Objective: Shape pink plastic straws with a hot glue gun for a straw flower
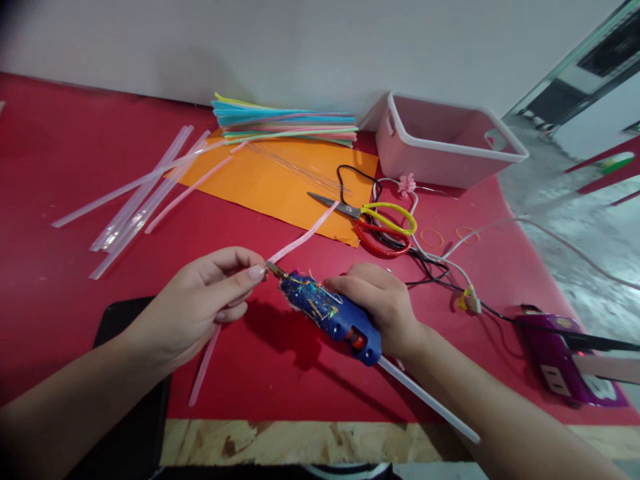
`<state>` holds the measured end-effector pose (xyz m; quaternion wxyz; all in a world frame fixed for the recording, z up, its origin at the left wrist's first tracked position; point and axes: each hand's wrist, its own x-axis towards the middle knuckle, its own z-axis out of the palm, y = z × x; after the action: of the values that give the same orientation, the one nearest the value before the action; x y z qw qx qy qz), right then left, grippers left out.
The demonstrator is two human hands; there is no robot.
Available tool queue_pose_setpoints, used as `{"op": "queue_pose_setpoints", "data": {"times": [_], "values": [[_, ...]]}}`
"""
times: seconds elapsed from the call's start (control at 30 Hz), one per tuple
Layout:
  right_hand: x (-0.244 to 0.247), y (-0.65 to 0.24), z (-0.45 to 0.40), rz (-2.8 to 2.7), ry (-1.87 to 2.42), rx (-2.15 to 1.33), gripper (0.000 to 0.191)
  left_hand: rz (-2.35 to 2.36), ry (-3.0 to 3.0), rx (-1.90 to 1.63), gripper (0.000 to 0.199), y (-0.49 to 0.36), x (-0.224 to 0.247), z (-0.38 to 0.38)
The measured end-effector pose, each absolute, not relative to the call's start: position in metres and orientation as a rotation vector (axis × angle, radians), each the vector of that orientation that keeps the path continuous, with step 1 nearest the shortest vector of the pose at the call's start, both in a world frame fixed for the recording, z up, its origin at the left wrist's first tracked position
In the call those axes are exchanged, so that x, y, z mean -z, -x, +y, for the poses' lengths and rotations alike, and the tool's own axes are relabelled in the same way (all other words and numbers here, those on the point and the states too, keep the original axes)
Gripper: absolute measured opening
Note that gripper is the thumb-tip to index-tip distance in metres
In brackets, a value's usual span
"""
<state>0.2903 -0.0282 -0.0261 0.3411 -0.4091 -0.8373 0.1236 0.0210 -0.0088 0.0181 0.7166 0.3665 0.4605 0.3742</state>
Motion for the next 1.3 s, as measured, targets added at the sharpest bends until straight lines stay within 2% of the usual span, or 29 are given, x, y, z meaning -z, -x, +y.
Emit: {"op": "queue_pose_setpoints", "data": {"times": [0.1, 0.2, 0.3, 0.43, 0.6, 0.9, 1.3], "values": [[0.022, -0.288, -0.030, -2.147, 1.018, -0.291, 0.019, 1.005, -0.823, -0.835, 0.012, -0.022, -0.019, -0.009], [0.016, -0.287, -0.033, -2.048, 1.073, -0.250, 0.008, 1.006, -0.816, -0.849, 0.012, -0.023, -0.021, -0.008], [0.014, -0.291, -0.030, -1.945, 1.211, -0.113, 0.015, 1.010, -0.801, -0.855, 0.013, -0.024, -0.023, -0.007], [0.016, -0.293, -0.021, -1.896, 1.215, 0.048, 0.014, 0.988, -0.733, -0.863, 0.014, -0.024, -0.026, -0.006], [0.015, -0.288, -0.020, -1.761, 1.369, -0.037, 0.012, 0.907, -0.610, -0.850, 0.011, -0.023, -0.026, -0.005], [0.013, -0.288, -0.018, -1.824, 1.359, -0.117, 0.023, 0.883, -0.621, -0.873, 0.012, -0.024, -0.027, -0.007], [0.023, -0.291, -0.021, -1.831, 1.383, -0.176, 0.013, 0.966, -0.750, -0.904, 0.014, -0.024, -0.022, -0.007]]}}
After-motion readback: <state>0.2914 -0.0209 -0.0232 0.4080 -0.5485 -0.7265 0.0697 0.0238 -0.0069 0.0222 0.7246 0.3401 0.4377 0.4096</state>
